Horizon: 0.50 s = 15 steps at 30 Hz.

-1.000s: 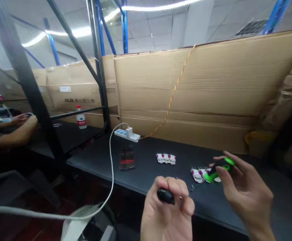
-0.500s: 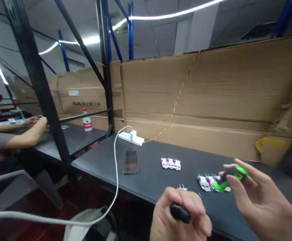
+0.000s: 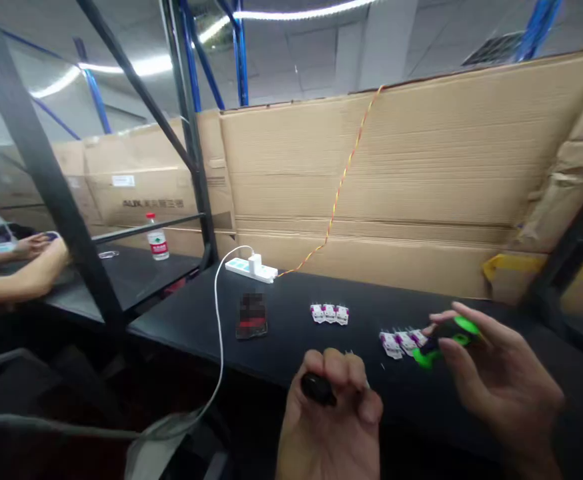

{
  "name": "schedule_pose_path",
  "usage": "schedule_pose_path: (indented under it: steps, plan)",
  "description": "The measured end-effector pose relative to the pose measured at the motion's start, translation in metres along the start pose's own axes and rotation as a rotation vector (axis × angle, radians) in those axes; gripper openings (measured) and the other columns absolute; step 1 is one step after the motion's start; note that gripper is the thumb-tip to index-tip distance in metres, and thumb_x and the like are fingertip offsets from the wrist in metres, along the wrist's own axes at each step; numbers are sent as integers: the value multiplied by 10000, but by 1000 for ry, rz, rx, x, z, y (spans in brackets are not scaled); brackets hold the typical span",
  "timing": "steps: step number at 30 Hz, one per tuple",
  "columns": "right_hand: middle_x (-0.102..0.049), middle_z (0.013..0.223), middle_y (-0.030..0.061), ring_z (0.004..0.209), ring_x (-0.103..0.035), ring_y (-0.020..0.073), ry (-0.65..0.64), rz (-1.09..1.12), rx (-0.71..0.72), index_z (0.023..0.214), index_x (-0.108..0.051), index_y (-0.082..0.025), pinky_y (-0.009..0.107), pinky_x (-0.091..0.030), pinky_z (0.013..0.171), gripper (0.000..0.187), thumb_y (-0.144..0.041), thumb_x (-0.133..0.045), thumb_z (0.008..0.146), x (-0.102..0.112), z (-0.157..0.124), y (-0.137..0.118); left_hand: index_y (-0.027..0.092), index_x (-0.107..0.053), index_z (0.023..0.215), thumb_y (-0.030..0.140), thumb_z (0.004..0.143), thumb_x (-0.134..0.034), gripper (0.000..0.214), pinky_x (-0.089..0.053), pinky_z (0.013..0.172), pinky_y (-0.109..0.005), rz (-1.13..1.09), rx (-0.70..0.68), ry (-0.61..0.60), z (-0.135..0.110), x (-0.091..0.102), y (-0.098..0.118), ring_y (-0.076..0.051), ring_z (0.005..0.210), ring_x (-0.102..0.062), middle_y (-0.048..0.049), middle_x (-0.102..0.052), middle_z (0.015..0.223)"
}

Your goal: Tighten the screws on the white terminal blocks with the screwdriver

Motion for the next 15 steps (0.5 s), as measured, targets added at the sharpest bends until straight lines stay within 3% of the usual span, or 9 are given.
schedule_pose_path:
  steps: [10, 15]
  plan:
    - [-777, 1141, 62, 967, -779, 213, -74, -43, -6, 1389, -699, -281, 322, -692, 882, 454, -242, -776, 943, -10, -1, 5, 326, -765, 1022, 384, 998, -753, 64, -470, 779, -235, -70, 143, -195, -4, -12, 1, -177, 918, -539, -19, -601, 920]
    - [-771, 1146, 59, 965, -778, 206, -80, -25, 0, 1385, -700, -276, 323, -683, 909, 455, -238, -782, 940, -11, 0, 5, 327, -761, 1035, 380, 1003, -746, 64, -468, 781, -238, -52, 138, -197, -4, -11, 3, -184, 923, -536, -23, -604, 924]
Point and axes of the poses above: each hand's wrist, its own z-axis towards the middle knuckle, its own x-axis out of the back of the hand, y = z × x, the point moved 9 cm from there along z, towards the middle knuckle
